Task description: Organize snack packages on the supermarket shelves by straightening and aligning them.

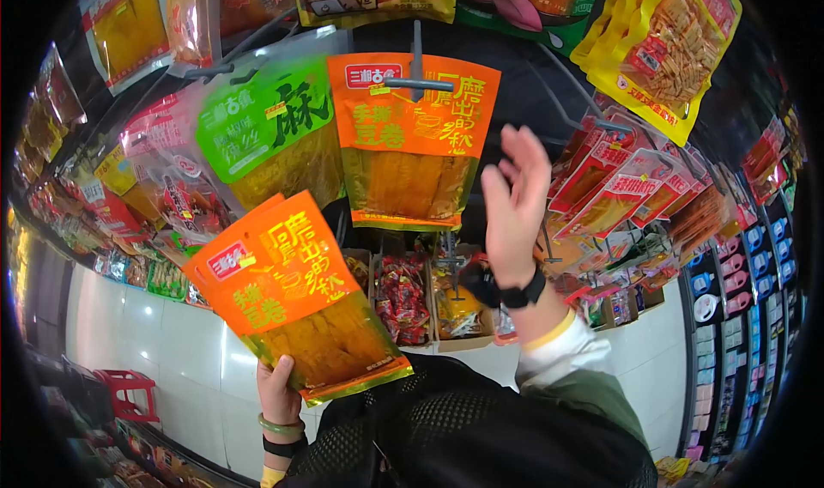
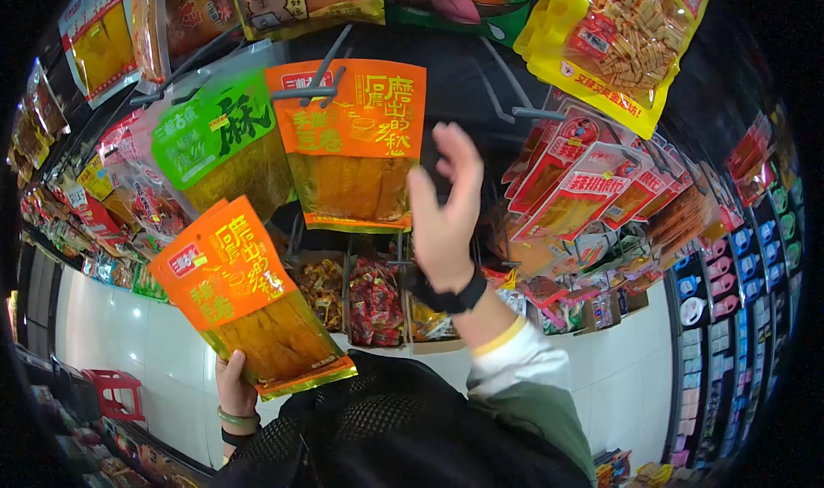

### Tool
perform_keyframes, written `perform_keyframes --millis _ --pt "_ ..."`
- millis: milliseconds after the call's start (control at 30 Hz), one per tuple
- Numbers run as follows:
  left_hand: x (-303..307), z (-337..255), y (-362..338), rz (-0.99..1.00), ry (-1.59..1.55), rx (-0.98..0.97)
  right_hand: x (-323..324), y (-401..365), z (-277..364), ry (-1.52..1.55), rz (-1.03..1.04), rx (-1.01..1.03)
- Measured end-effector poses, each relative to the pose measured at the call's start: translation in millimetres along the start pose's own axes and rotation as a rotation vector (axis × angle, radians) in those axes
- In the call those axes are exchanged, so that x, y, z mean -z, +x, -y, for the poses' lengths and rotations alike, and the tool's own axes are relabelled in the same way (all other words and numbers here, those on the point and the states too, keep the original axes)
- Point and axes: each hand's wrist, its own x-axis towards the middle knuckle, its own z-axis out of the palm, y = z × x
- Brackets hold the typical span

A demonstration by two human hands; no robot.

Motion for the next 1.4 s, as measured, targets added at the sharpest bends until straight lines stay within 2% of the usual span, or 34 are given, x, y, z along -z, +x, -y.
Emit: perform_keyframes --millis 67,133,200,267,333,367,467,533,600,667,767,867,1067,1400 --pt "-10 1 3 0.032 -0.013 0.067 5 -33 4 0.149 0.178 -0.009" --pt "-25 1 7 0.073 -0.015 0.102 3 -63 32 0.483 0.596 -0.464" --pt "-40 1 9 0.123 -0.011 0.133 -1 -83 36 0.788 0.787 -0.750" --pt "-53 2 10 0.203 0.044 0.216 -1 -92 35 0.707 0.760 -0.690" --pt "-51 11 11 0.218 0.036 0.239 12 -87 35 0.529 0.815 -0.892" --pt "-44 17 13 0.274 0.003 0.261 16 -86 36 0.536 0.810 -0.827" --pt "-43 23 11 0.346 -0.054 0.270 24 -88 33 0.675 0.780 -0.849" --pt "-44 22 12 0.279 -0.136 0.363 30 -86 33 0.595 0.822 -0.811" --pt "-44 23 12 0.234 -0.113 0.322 32 -83 36 0.532 0.741 -0.722" --pt "-43 23 12 0.193 -0.092 0.283 39 -77 31 0.570 0.729 -0.744" --pt "-32 17 10 0.146 -0.126 0.201 46 -49 35 0.712 0.607 -0.728" --pt "-24 12 5 0.057 -0.199 0.196 49 -34 36 0.627 0.590 -0.582" --pt "-13 12 3 0.055 -0.162 0.148 44 -18 36 0.687 0.486 -0.633" --pt "-23 7 5 0.063 -0.169 0.150 34 -8 31 0.886 0.465 -0.734"
